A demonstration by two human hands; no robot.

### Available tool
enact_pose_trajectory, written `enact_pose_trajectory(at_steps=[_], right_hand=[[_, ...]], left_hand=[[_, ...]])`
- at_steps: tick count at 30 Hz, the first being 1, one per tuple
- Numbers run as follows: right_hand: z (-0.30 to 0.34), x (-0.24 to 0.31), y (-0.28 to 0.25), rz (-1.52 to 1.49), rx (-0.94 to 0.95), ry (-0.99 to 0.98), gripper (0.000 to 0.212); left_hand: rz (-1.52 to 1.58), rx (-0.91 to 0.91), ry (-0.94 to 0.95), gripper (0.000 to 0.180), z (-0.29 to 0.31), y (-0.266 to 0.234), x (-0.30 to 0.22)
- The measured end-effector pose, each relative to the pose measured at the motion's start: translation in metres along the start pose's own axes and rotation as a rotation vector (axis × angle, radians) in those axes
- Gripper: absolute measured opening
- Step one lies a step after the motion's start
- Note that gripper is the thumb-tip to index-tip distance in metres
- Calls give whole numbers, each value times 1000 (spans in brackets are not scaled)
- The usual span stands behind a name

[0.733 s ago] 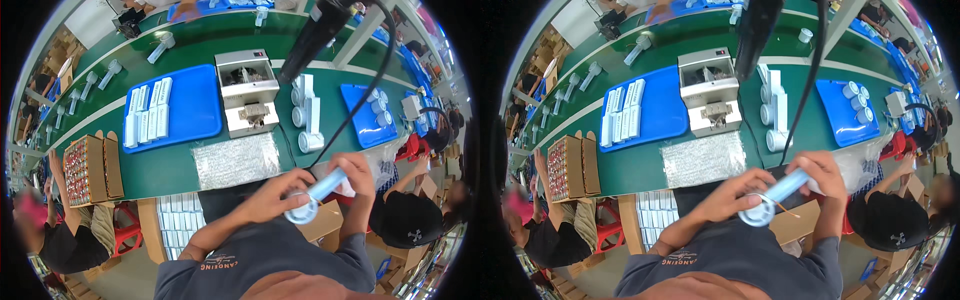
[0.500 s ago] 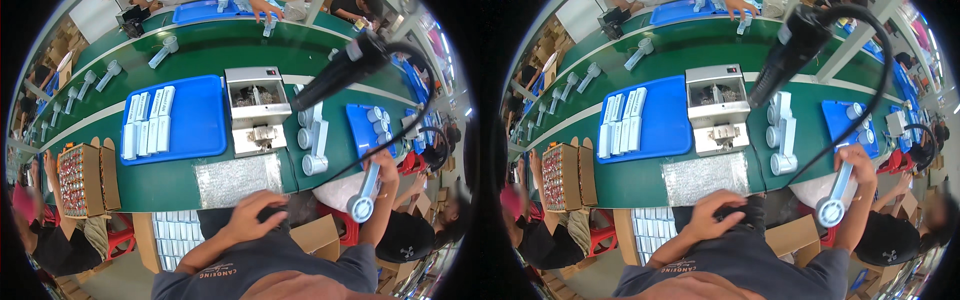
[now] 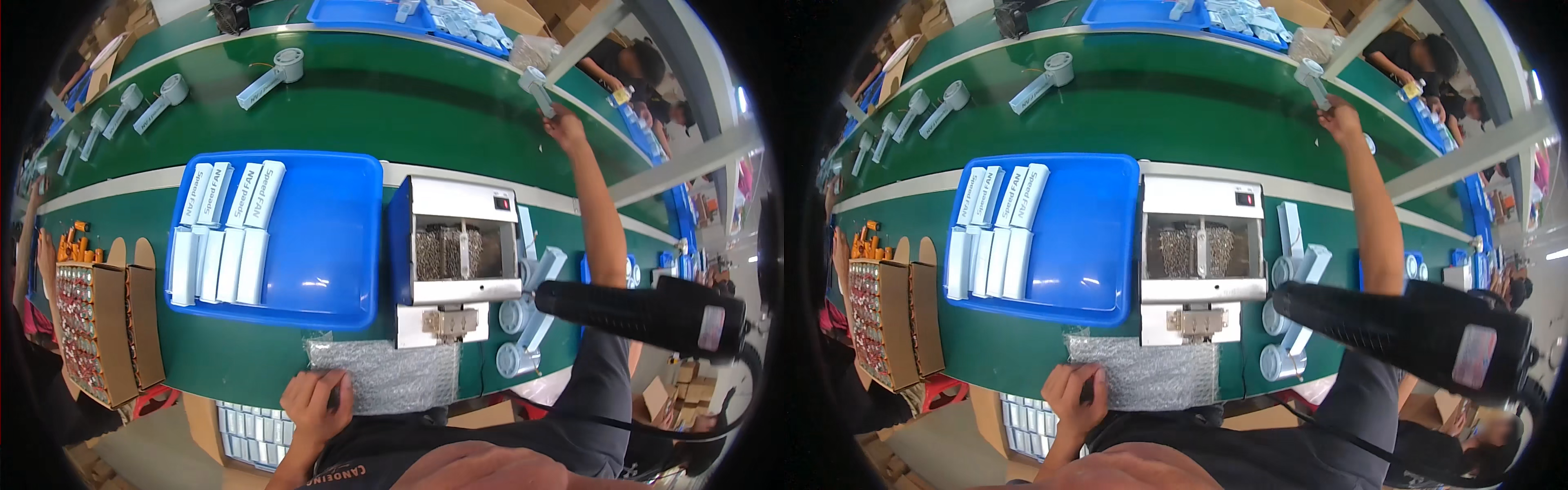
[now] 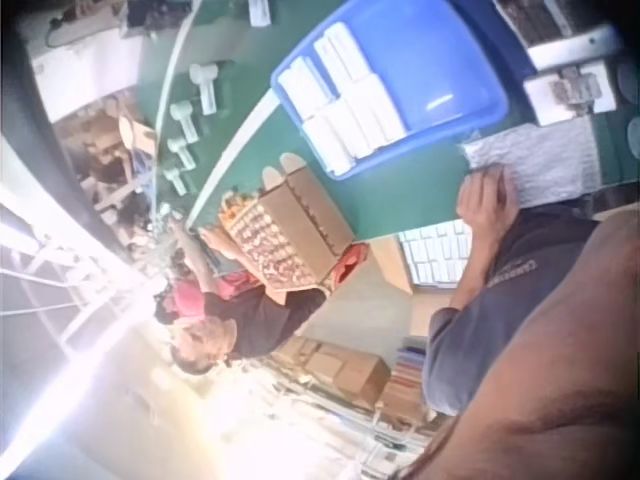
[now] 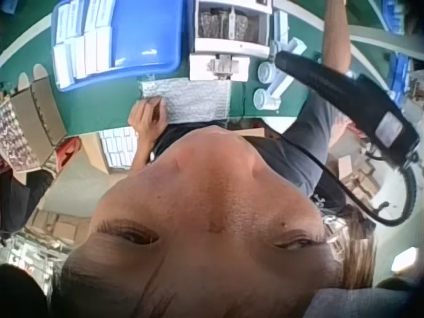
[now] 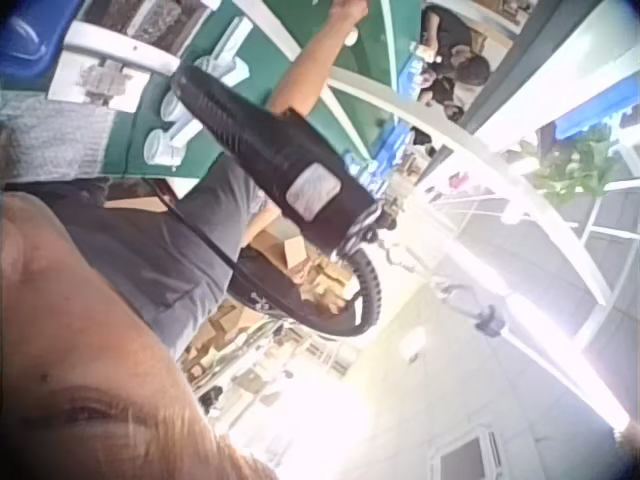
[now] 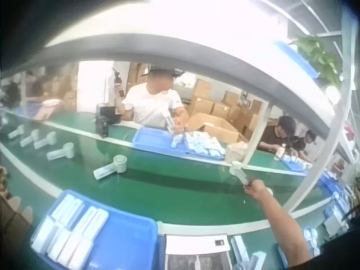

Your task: Assembling components of portable handheld fans on a production line.

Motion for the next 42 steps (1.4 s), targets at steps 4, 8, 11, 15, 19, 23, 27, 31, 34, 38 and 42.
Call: enact_pose_trajectory(at_steps=[4,8,11,15,19,23,27,31,34,38,42], right_hand=[[-83,-29,6,-164,-150,58,33],[-90,-19,-13,168,-191,-225,28],[-56,-15,31,-38,-282,103,30],[15,29,18,1771,-717,-505,51],[36,9,-51,1832,-432,187,73],[56,4,-132,1692,-422,88,78],[95,38,-92,1377,-365,-298,71],[198,63,-69,571,-207,-541,50],[330,71,-82,365,-60,-574,69],[473,10,-73,-99,19,-600,66],[549,-26,-3,-416,39,-397,75]], left_hand=[[-16,-28,-4,14,8,-1,4],[-14,-56,56,19,6,6,9],[-65,-44,42,18,12,1,7],[-63,-73,51,15,12,-1,4],[-44,-67,67,14,13,-3,0],[179,-59,75,14,-3,-5,2],[406,-167,-160,9,-10,-38,9],[-93,-214,43,10,-83,-78,27],[-481,-272,-29,37,-133,-91,58],[-644,-165,-180,58,-137,-93,136],[-608,-60,-237,55,-118,-116,204]])
Point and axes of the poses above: each hand's wrist, its own z-axis away from the middle knuckle, its own y-axis out of the palm, x = y × z, the point moved 3 cm from there along -z, towards the middle knuckle, and after that the axes turned 5 degrees about z, right-handed, at the moved point
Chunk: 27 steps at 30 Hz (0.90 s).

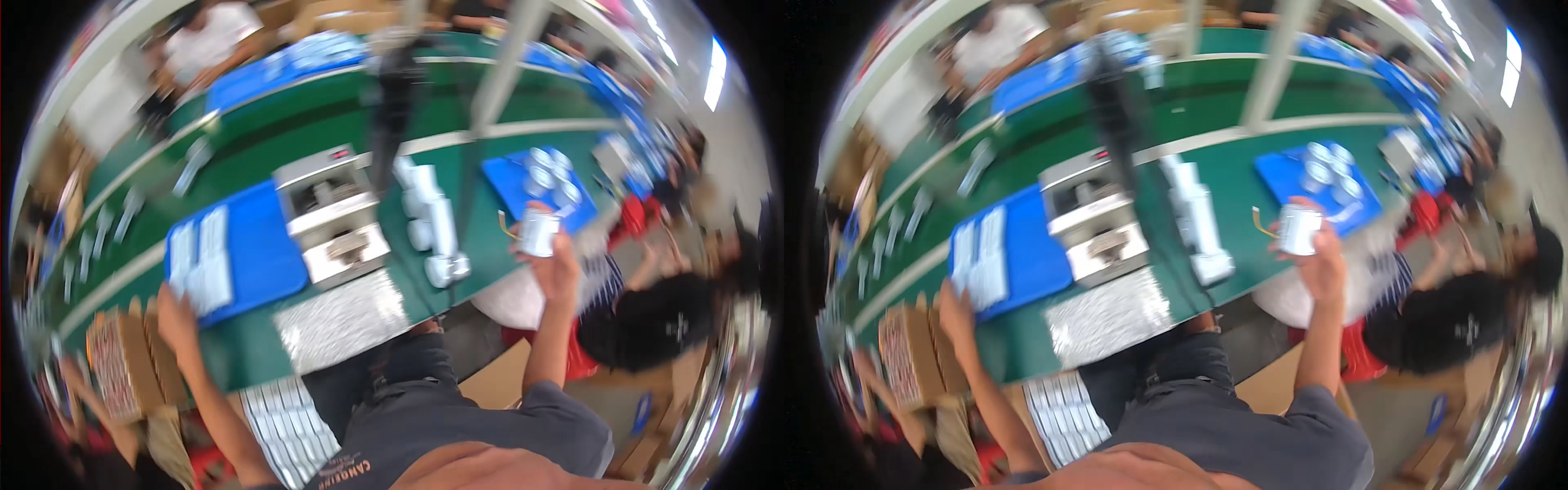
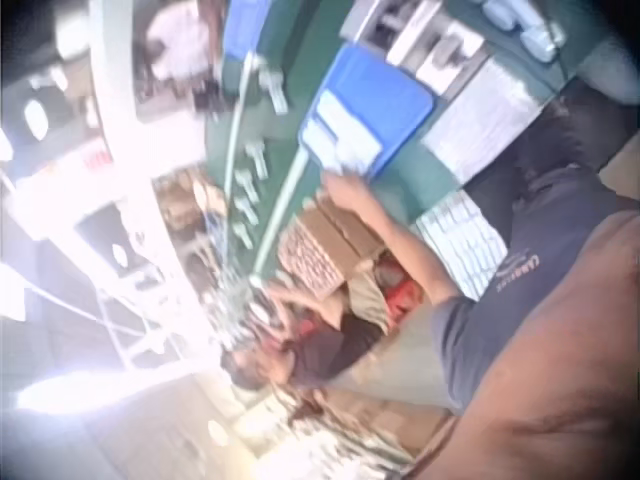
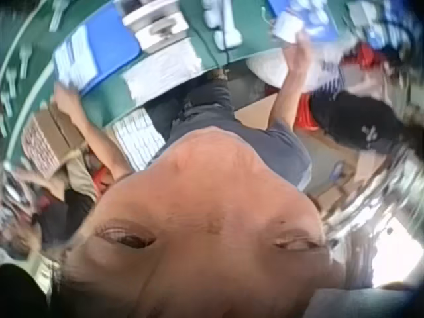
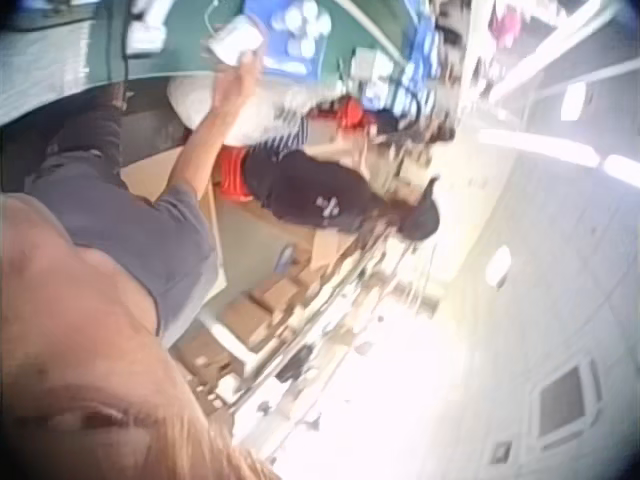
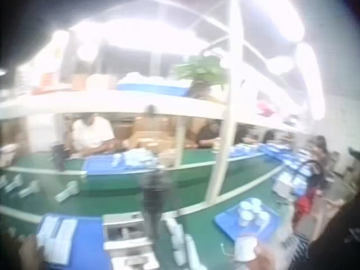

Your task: Assembling components of portable handheld fans on a production line.

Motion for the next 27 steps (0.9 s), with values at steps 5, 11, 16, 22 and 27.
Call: enact_pose_trajectory(at_steps=[5,11,16,22,27], right_hand=[[69,-28,7,-240,-155,70,85],[93,-31,66,-287,395,170,96],[62,-86,136,-150,707,179,93],[41,-104,165,-22,380,327,65],[39,-105,168,-97,370,173,68]], left_hand=[[188,-313,56,43,-2,-55,-40],[1865,235,-242,51,18,-56,-130],[2171,598,-314,54,112,-50,-197],[2054,686,-461,48,141,-20,-248],[2107,662,-462,54,138,-30,-265]])
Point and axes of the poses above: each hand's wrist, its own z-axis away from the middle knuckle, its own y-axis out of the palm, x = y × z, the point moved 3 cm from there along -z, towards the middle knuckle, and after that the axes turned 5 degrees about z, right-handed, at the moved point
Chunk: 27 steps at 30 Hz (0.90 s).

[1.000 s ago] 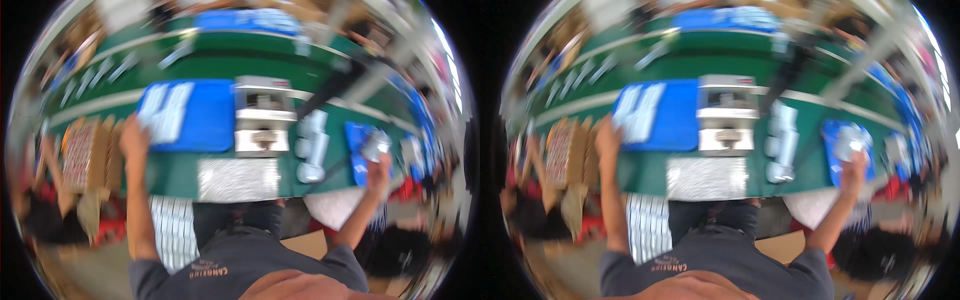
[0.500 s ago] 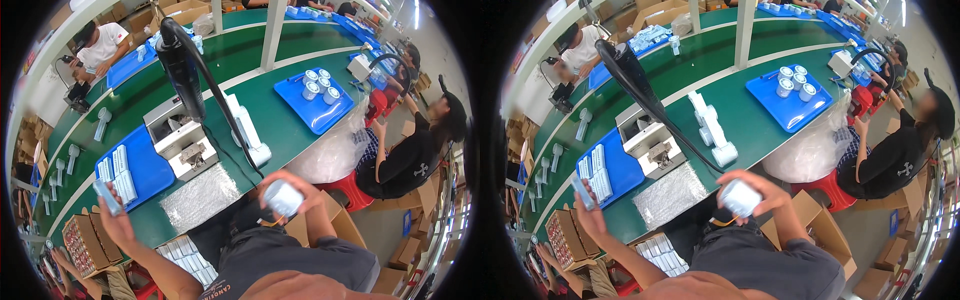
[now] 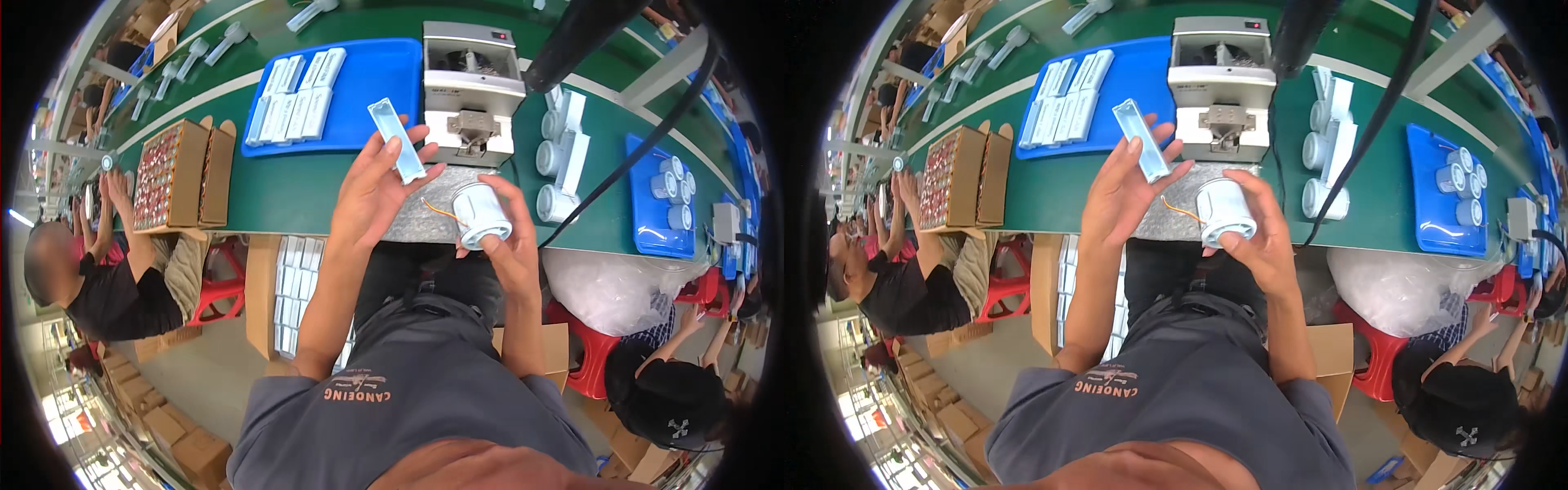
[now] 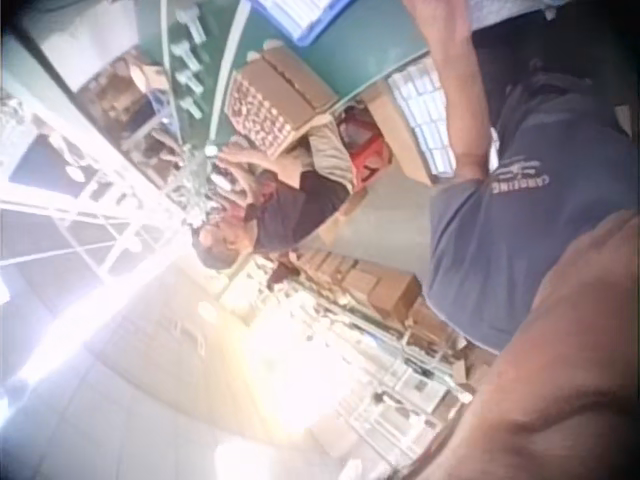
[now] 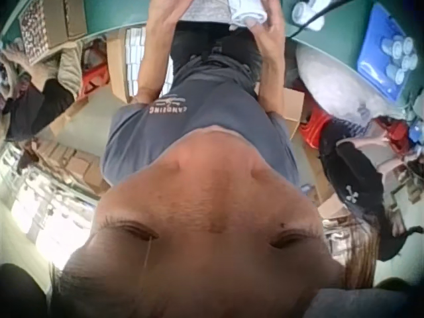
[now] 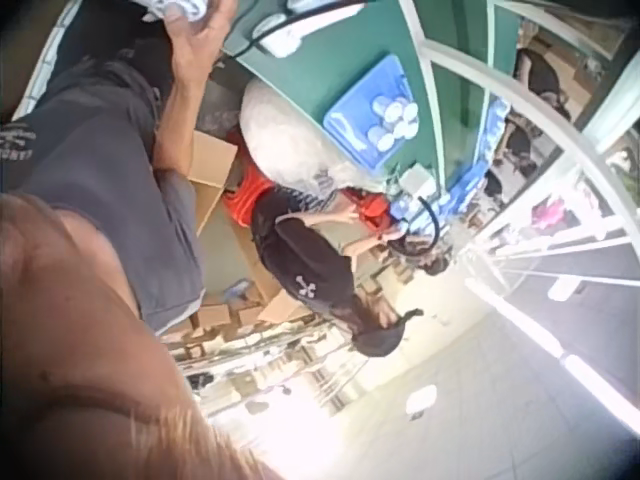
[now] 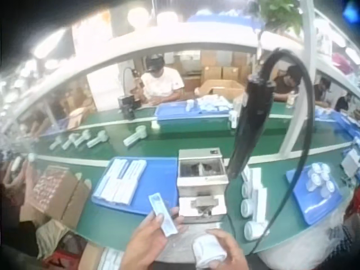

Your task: Assembling components of portable handheld fans on a production line.

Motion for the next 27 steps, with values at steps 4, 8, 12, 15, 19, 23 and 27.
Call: enact_pose_trajectory(at_steps=[4,8,12,15,19,23,27], right_hand=[[-2,-6,5,-17,-2,29,66],[-2,-13,6,12,-55,-8,64],[-3,-18,8,0,-118,-58,65],[-3,-22,6,-22,-153,-43,66],[-4,-27,2,167,-201,-134,65],[-2,-28,4,167,-245,-144,64],[1,-24,5,83,-182,-12,60]], left_hand=[[68,-49,24,52,2,-11,1],[76,-55,18,49,4,-11,8],[75,-51,12,47,5,-8,14],[89,-55,1,47,6,-8,19],[78,-62,7,46,6,-3,27],[42,-52,72,46,8,8,30],[-116,49,201,51,13,19,27]])
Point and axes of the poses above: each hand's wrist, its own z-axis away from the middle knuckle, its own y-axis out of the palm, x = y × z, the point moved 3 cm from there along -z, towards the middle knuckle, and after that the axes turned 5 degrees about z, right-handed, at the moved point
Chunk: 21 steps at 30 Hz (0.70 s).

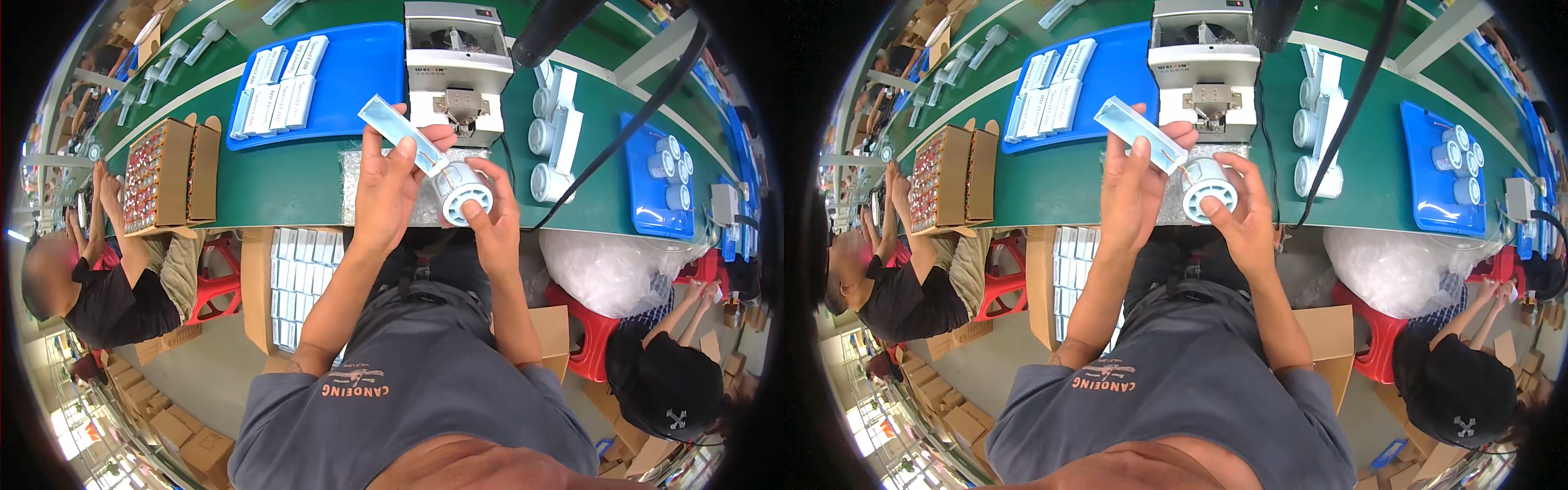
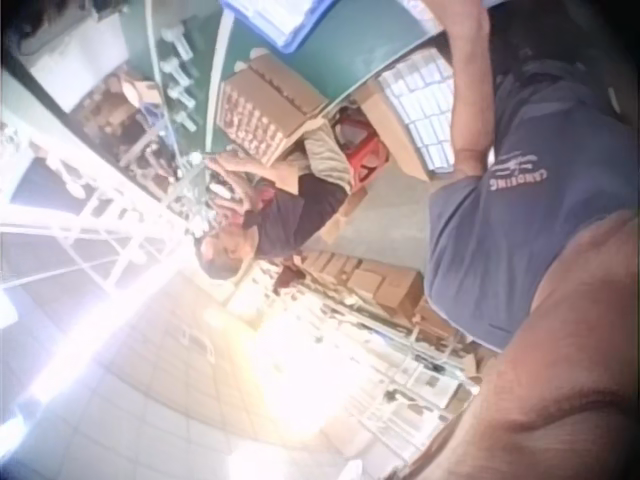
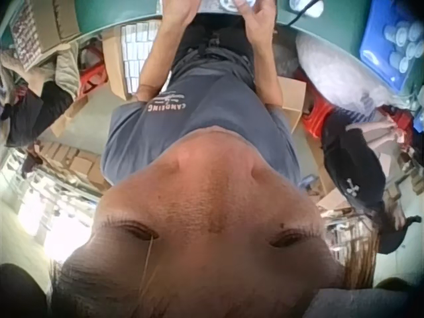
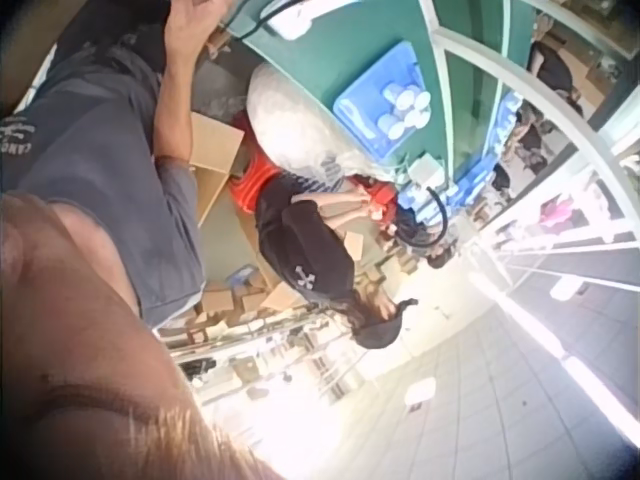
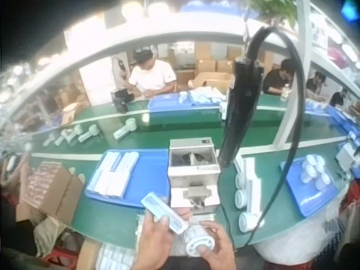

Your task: Assembling components of portable handheld fans on a production line.

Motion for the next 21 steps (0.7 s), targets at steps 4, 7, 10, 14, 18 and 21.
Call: enact_pose_trajectory(at_steps=[4,7,10,14,18,21], right_hand=[[1,-1,2,-157,75,133,62],[1,-11,-3,-81,47,76,67],[3,-10,-3,-73,16,17,70],[3,-8,-2,-29,-2,2,70],[1,-2,-1,-54,-15,38,70],[2,0,-1,-28,-21,24,70]], left_hand=[[-176,107,94,61,4,0,1],[-259,195,116,66,5,2,-3],[-321,220,136,66,7,2,-4],[-373,243,173,65,9,1,-4],[-393,221,207,65,11,-1,-1],[-286,240,246,65,12,-2,2]])
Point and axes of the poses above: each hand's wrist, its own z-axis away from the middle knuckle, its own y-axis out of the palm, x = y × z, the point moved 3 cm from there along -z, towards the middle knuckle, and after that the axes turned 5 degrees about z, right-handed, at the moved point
